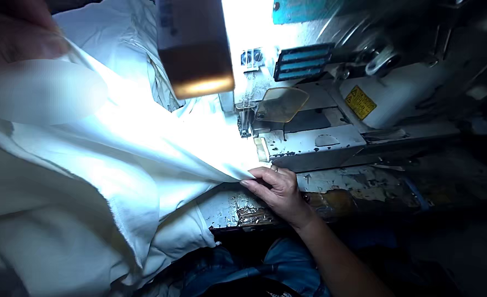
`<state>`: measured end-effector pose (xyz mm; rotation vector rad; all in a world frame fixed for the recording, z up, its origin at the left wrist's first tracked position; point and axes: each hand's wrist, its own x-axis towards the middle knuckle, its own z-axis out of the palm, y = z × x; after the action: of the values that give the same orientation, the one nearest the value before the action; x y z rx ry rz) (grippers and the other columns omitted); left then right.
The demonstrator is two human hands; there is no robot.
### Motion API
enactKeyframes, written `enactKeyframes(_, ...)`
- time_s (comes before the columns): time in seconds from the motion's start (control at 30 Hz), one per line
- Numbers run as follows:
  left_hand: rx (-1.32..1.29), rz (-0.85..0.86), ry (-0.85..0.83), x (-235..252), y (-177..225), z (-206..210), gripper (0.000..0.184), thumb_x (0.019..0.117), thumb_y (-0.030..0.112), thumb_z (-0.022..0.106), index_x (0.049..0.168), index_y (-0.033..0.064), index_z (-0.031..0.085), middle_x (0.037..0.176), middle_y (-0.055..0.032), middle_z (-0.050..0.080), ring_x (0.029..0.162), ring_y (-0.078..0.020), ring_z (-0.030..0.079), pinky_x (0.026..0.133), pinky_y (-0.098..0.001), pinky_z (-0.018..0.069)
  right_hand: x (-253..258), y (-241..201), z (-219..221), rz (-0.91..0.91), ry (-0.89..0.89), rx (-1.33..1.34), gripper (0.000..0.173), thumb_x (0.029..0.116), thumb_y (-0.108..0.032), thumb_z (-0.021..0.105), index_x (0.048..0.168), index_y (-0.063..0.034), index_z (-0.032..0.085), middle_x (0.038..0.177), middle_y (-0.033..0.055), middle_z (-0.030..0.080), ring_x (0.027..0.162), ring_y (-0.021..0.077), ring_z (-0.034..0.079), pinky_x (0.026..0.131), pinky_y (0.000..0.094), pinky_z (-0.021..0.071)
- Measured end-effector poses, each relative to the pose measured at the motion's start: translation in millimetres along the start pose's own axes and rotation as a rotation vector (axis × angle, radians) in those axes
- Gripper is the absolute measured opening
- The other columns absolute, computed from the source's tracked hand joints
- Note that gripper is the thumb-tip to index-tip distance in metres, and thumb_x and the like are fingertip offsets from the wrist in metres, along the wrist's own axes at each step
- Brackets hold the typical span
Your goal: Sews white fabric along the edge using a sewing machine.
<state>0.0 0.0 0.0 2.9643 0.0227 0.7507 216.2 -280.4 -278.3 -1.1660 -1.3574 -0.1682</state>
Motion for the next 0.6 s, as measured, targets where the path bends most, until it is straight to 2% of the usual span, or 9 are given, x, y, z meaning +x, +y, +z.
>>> enactKeyframes(0.07, -0.137, 0.079, -0.074, -1.5, 29.6, 2.7, 0.009, 0.0886, 0.002, 0.065, 0.097, 0.002, 0.062, 0.091, 0.0024, 0.065, 0.088, 0.0052, 0.06, 0.077, -0.0088, 0.0472, 0.7, 0.3, -0.5, -0.003, -0.008, 0.003, 0.018, 0.0952, -0.016, 0.07, 0.091, 0.0009, 0.075, 0.078, 0.0079, 0.073, 0.068, 0.0009, 0.063, 0.066, 0.0138, 0.0485)
enactKeyframes(0.17, -0.138, 0.086, -0.274, 2.9, 73.2, 1.7, 0.046, 0.077, 0.026, 0.081, 0.116, 0.0077, 0.065, 0.09, 0.0074, 0.06, 0.081, 0.005, 0.054, 0.066, -0.0093, 0.0403, 5.2, 0.4, -3.9, -0.025, -0.033, -0.022, 0.018, 0.0956, -0.017, 0.07, 0.091, 0.0001, 0.076, 0.079, 0.008, 0.074, 0.07, 0.0016, 0.065, 0.068, 0.014, 0.0496)
enactKeyframes(0.2, -0.096, 0.063, -0.355, 5.2, 80.1, 0.0, 0.052, 0.0802, 0.035, 0.082, 0.123, 0.0142, 0.062, 0.088, 0.0114, 0.06, 0.079, 0.0078, 0.057, 0.066, -0.006, 0.0459, 7.5, 0.3, -5.1, -0.034, -0.042, -0.03, 0.018, 0.0957, -0.017, 0.07, 0.091, -0.0003, 0.076, 0.079, 0.0077, 0.074, 0.07, 0.0016, 0.065, 0.067, 0.0141, 0.0492)
enactKeyframes(0.23, -0.045, 0.057, -0.393, 6.3, 80.7, -0.1, 0.05, 0.0838, 0.039, 0.08, 0.125, 0.0174, 0.061, 0.085, 0.0129, 0.059, 0.076, 0.0088, 0.057, 0.065, -0.0056, 0.0468, 9.7, 0.2, -6.4, -0.041, -0.051, -0.035, 0.019, 0.0959, -0.017, 0.069, 0.091, -0.0005, 0.076, 0.078, 0.0074, 0.074, 0.069, 0.0015, 0.064, 0.066, 0.0144, 0.0488)
enactKeyframes(0.3, 0.028, 0.071, -0.395, 7.4, 81.5, 1.2, 0.035, 0.0892, 0.03, 0.073, 0.118, 0.0134, 0.062, 0.08, 0.0086, 0.057, 0.071, 0.006, 0.054, 0.063, -0.0094, 0.0427, 14.8, 0.3, -7.9, -0.053, -0.055, -0.026, 0.019, 0.0963, -0.017, 0.069, 0.092, 0.0001, 0.076, 0.076, 0.0069, 0.073, 0.064, 0.0006, 0.062, 0.063, 0.014, 0.0473)
enactKeyframes(0.43, -0.008, 0.103, -0.247, -0.9, 104.7, 14.0, 0.012, 0.0874, 0.015, 0.066, 0.096, 0.006, 0.066, 0.078, 0.0057, 0.062, 0.07, 0.0063, 0.054, 0.063, -0.0112, 0.0423, 18.1, -0.4, -7.8, -0.036, -0.043, 0.012, 0.018, 0.0966, -0.015, 0.068, 0.093, 0.0006, 0.076, 0.078, 0.0074, 0.073, 0.064, 0.0004, 0.062, 0.063, 0.0141, 0.0486)
enactKeyframes(0.5, 0.079, 0.092, -0.269, -0.9, 108.6, 11.3, 0.01, 0.0895, 0.01, 0.062, 0.096, 0.0034, 0.066, 0.084, 0.0007, 0.065, 0.076, 0.0035, 0.057, 0.068, -0.0148, 0.0444, 17.5, -0.1, -7.1, -0.031, -0.045, 0.008, 0.018, 0.0968, -0.016, 0.069, 0.094, 0.0005, 0.076, 0.078, 0.0074, 0.073, 0.064, 0.0001, 0.062, 0.062, 0.0136, 0.0485)
enactKeyframes(0.6, 0.173, 0.033, -0.262, -0.1, 103.1, 8.2, 0.01, 0.0881, 0.013, 0.063, 0.094, 0.0062, 0.068, 0.077, 0.0006, 0.063, 0.071, 0.0011, 0.055, 0.062, -0.019, 0.0411, 17.1, -1.1, -6.2, -0.018, -0.038, -0.003, 0.019, 0.0967, -0.017, 0.069, 0.094, -0.0001, 0.076, 0.078, 0.0067, 0.074, 0.064, 0.0, 0.061, 0.062, 0.0141, 0.0478)
